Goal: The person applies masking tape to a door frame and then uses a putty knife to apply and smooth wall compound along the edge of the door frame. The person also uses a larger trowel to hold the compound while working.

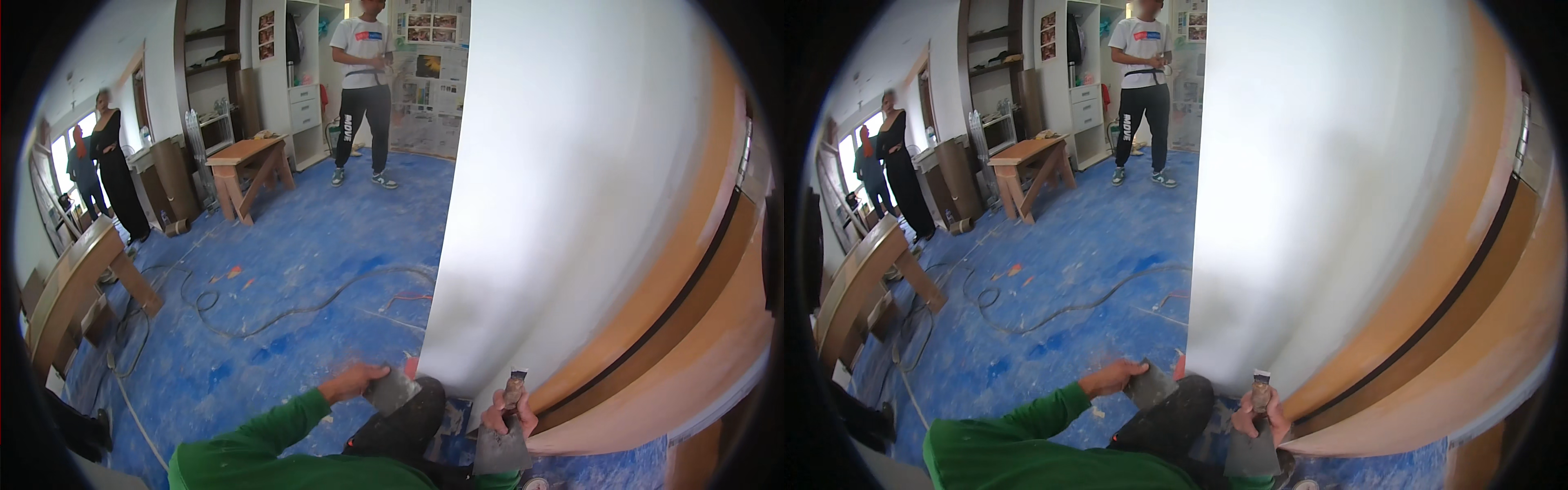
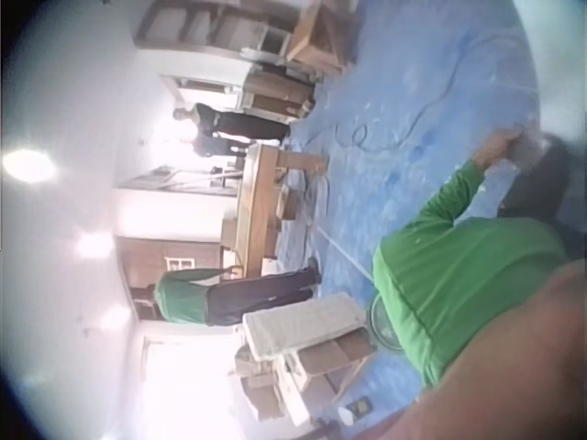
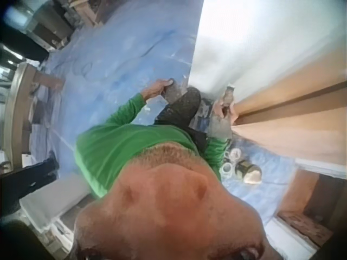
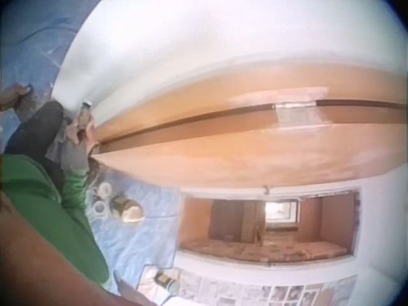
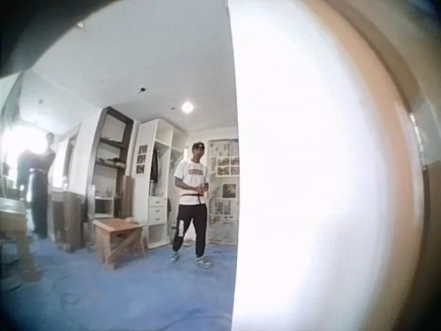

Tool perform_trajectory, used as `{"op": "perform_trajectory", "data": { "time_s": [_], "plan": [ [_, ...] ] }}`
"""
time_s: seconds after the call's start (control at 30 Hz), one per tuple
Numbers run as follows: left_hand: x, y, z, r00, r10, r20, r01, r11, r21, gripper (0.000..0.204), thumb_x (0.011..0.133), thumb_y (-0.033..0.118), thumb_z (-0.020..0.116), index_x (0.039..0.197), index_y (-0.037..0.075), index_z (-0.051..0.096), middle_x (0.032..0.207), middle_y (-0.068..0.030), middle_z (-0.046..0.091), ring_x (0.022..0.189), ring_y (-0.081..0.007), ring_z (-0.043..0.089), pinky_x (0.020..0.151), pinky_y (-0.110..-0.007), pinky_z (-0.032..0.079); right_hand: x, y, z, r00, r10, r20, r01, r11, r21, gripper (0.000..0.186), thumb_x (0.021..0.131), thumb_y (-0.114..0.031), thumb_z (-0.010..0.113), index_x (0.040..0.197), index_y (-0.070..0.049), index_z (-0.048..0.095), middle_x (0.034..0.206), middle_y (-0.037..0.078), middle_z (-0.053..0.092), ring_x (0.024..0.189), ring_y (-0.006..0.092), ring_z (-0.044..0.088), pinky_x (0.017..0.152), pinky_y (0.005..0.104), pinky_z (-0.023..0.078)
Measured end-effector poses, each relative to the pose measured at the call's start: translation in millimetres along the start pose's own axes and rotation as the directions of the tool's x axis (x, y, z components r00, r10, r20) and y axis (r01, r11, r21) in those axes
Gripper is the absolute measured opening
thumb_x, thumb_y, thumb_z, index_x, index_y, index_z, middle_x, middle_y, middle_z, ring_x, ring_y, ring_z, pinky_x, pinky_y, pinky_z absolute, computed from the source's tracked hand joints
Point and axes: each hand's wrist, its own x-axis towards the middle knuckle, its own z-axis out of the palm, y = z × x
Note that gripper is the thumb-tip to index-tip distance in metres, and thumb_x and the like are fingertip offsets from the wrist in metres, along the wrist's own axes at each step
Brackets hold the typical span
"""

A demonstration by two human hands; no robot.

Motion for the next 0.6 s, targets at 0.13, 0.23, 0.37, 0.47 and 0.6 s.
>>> {"op": "perform_trajectory", "data": {
  "time_s": [0.13,0.23,0.37,0.47,0.6],
  "plan": [
    [25,-62,11,0.988,-0.148,0.046,0.133,0.963,0.236,0.064,0.09,0.059,0.064,0.106,-0.002,0.072,0.105,-0.0115,0.072,0.097,-0.022,0.068,0.088,-0.037,0.052,-6,-2,-6,1.0,-0.019,0.003,0.019,1.0,-0.008,0.04,0.105,-0.043,0.044,0.115,-0.005,0.047,0.093,0.011,0.057,0.04,0.0105,0.04,0.043,0.03,0.031],
    [12,-70,29,0.985,-0.163,-0.058,0.165,0.786,0.596,0.082,0.075,0.078,0.066,0.085,-0.003,0.076,0.091,-0.0166,0.072,0.09,-0.0247,0.069,0.079,-0.04,0.051,-7,-1,-6,1.0,0.019,-0.007,-0.019,1.0,0.006,0.04,0.104,-0.043,0.045,0.118,-0.005,0.047,0.093,0.01,0.058,0.04,0.0105,0.041,0.043,0.03,0.031],
    [35,-105,31,0.991,-0.029,-0.13,0.124,0.545,0.829,0.088,0.074,0.082,0.062,0.083,-0.005,0.074,0.088,-0.0209,0.071,0.085,-0.0333,0.07,0.075,-0.045,0.052,-8,-2,-2,0.999,0.02,0.041,-0.019,0.999,-0.034,0.037,0.108,-0.042,0.033,0.125,-0.011,0.047,0.096,0.01,0.054,0.041,0.0091,0.037,0.047,0.0291,0.029],
    [40,-108,36,0.991,0.093,-0.097,0.061,0.333,0.941,0.09,0.072,0.083,0.06,0.083,-0.005,0.073,0.087,-0.0237,0.07,0.084,-0.0367,0.069,0.074,-0.048,0.052,-8,-3,-6,1.0,0.031,-0.004,-0.031,0.999,-0.014,0.042,0.103,-0.043,0.048,0.122,-0.006,0.048,0.095,0.01,0.059,0.042,0.0114,0.042,0.044,0.0295,0.033],
    [40,-101,31,0.994,0.092,-0.064,0.038,0.266,0.963,0.088,0.069,0.08,0.065,0.093,-0.004,0.073,0.094,-0.0237,0.071,0.09,-0.0387,0.07,0.079,-0.048,0.053,-9,-4,-5,0.999,0.012,-0.034,-0.013,0.999,-0.046,0.045,0.102,-0.043,0.05,0.123,-0.004,0.048,0.094,0.012,0.058,0.041,0.0117,0.042,0.044,0.0295,0.033]
  ]
}}
